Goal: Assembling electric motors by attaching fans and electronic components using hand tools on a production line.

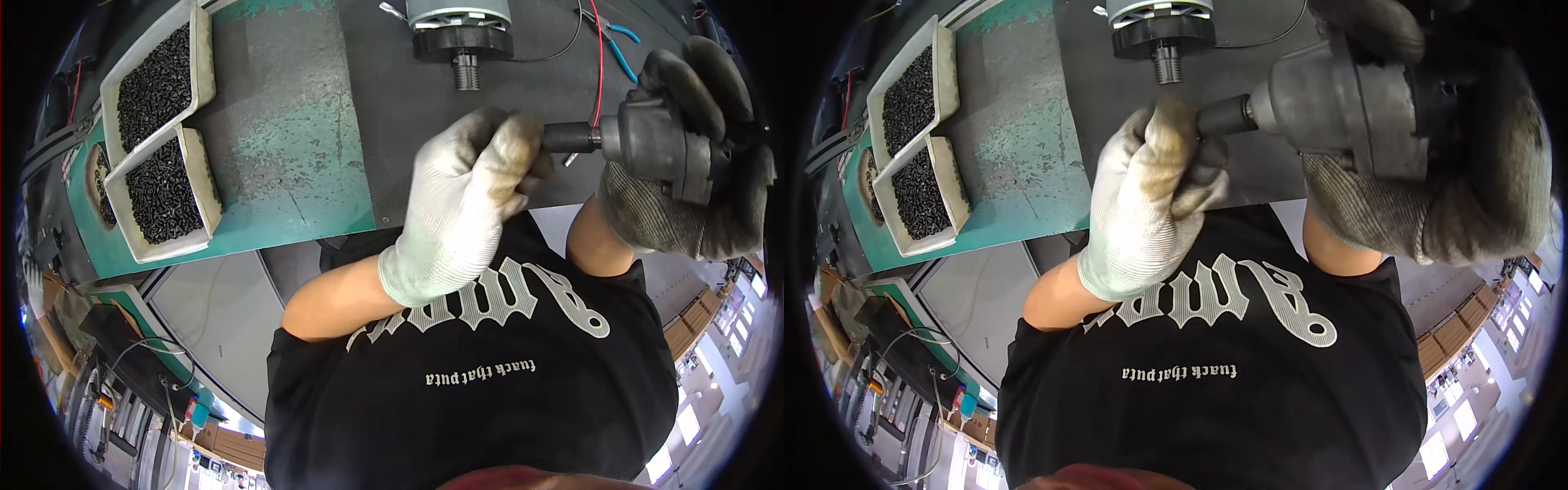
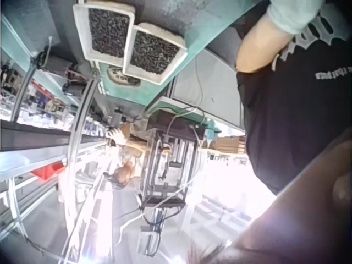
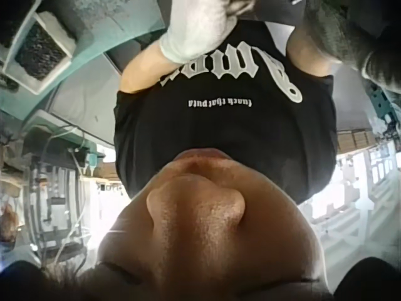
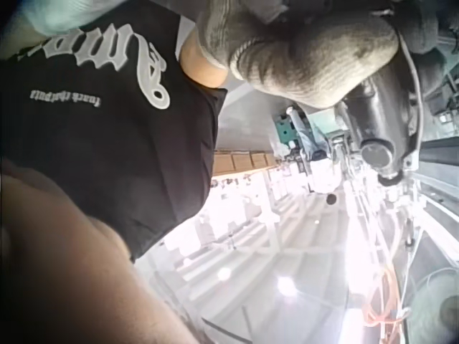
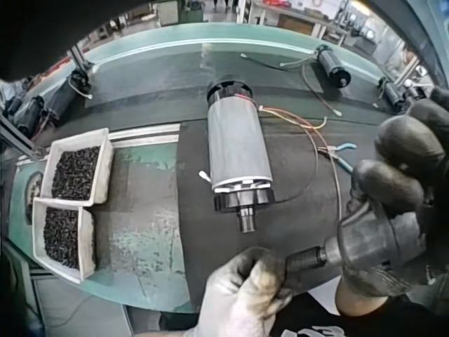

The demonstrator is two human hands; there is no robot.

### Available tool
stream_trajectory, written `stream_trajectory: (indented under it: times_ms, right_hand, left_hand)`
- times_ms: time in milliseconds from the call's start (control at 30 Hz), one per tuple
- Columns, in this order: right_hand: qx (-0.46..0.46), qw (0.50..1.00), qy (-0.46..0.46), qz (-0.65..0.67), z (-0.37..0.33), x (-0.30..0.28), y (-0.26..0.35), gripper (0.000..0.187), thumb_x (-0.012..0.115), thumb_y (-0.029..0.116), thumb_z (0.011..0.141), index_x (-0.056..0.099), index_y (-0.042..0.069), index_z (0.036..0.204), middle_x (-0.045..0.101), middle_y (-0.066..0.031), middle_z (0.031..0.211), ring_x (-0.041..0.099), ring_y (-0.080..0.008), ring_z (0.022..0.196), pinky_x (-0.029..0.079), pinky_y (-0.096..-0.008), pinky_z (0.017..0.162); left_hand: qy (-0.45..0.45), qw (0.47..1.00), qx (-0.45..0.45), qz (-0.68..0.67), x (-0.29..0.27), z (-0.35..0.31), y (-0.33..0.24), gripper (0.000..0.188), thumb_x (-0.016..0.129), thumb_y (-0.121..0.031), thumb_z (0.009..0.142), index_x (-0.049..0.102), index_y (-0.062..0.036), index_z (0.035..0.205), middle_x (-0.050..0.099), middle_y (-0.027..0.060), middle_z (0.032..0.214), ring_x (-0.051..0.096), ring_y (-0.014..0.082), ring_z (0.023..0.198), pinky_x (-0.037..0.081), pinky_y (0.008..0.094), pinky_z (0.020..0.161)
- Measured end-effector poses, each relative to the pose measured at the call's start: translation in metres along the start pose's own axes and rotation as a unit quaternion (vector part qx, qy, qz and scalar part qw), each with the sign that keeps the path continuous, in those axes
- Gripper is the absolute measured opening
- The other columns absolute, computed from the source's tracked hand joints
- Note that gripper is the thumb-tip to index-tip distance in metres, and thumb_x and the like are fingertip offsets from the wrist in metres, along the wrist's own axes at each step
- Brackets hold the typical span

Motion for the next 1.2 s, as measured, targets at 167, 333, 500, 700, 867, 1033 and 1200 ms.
stream_trajectory:
  times_ms: [167, 333, 500, 700, 867, 1033, 1200]
  right_hand:
    - [-0.014, 0.998, -0.035, -0.042, 0.017, -0.036, 0.012, 0.037, 0.055, 0.020, 0.097, 0.050, 0.001, 0.128, 0.061, -0.0093, 0.111, 0.064, -0.0190, 0.098, 0.055, -0.0295, 0.078]
    - [-0.027, 0.994, -0.068, -0.077, 0.023, -0.005, 0.003, 0.038, 0.055, 0.020, 0.097, 0.049, 0.001, 0.129, 0.061, -0.0096, 0.112, 0.064, -0.0191, 0.099, 0.055, -0.0295, 0.078]
    - [-0.035, 0.989, -0.095, -0.106, 0.026, -0.010, 0.021, 0.038, 0.055, 0.019, 0.097, 0.048, 0.001, 0.129, 0.061, -0.0098, 0.112, 0.064, -0.0192, 0.099, 0.055, -0.0296, 0.078]
    - [-0.058, 0.978, -0.132, -0.148, 0.041, -0.010, 0.012, 0.039, 0.055, 0.019, 0.097, 0.047, 0.001, 0.130, 0.061, -0.0101, 0.113, 0.063, -0.0193, 0.100, 0.055, -0.0297, 0.078]
    - [-0.089, 0.960, -0.168, -0.204, 0.057, 0.004, 0.014, 0.040, 0.055, 0.019, 0.096, 0.047, 0.001, 0.131, 0.060, -0.0104, 0.113, 0.063, -0.0194, 0.101, 0.055, -0.0298, 0.077]
    - [-0.057, 0.973, -0.158, -0.159, 0.061, 0.013, 0.000, 0.048, 0.060, 0.009, 0.093, 0.040, 0.005, 0.136, 0.058, -0.0097, 0.113, 0.060, -0.0200, 0.097, 0.054, -0.0300, 0.074]
    - [-0.021, 0.989, -0.094, -0.116, 0.060, 0.016, -0.007, 0.045, 0.062, 0.007, 0.092, 0.041, 0.005, 0.132, 0.055, -0.0091, 0.108, 0.055, -0.0187, 0.087, 0.051, -0.0290, 0.071]
  left_hand:
    - [0.031, 0.998, -0.034, -0.038, 0.000, 0.013, 0.005, 0.032, 0.062, -0.032, 0.096, 0.057, -0.0012, 0.097, 0.054, -0.0020, 0.076, 0.037, 0.0010, 0.053, 0.033, 0.0181, 0.050]
    - [0.074, 0.989, -0.011, -0.124, 0.004, 0.019, 0.004, 0.028, 0.059, -0.028, 0.098, 0.055, -0.0012, 0.095, 0.052, 0.0010, 0.075, 0.035, 0.0027, 0.051, 0.033, 0.0193, 0.051]
    - [0.058, 0.995, -0.060, -0.061, 0.000, 0.018, 0.009, 0.026, 0.057, -0.029, 0.099, 0.053, -0.0036, 0.096, 0.051, 0.0009, 0.075, 0.037, 0.0042, 0.053, 0.034, 0.0203, 0.051]
    - [-0.094, 0.972, -0.180, -0.119, -0.024, 0.025, 0.024, 0.027, 0.051, -0.034, 0.101, 0.055, -0.0070, 0.100, 0.051, 0.0020, 0.077, 0.041, 0.0105, 0.059, 0.043, 0.0292, 0.059]
    - [0.032, 0.980, -0.125, -0.149, -0.031, 0.049, 0.016, 0.025, 0.056, -0.026, 0.100, 0.058, -0.0014, 0.102, 0.054, 0.0022, 0.077, 0.045, 0.0087, 0.060, 0.042, 0.0264, 0.060]
    - [0.024, 0.996, -0.045, 0.075, -0.024, 0.051, 0.009, 0.019, 0.058, -0.019, 0.099, 0.058, -0.0008, 0.096, 0.061, 0.0039, 0.072, 0.050, 0.0058, 0.053, 0.040, 0.0214, 0.050]
    - [-0.063, 0.966, 0.007, 0.250, -0.016, 0.048, 0.002, 0.018, 0.064, -0.015, 0.094, 0.062, 0.0001, 0.084, 0.058, 0.0007, 0.061, 0.047, 0.0037, 0.047, 0.037, 0.0205, 0.044]
Point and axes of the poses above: each hand's wrist, its own z-axis towards the middle knuckle, its own x-axis out of the palm, y = z × x, the point moved 7 cm from there along z, towards the middle knuckle
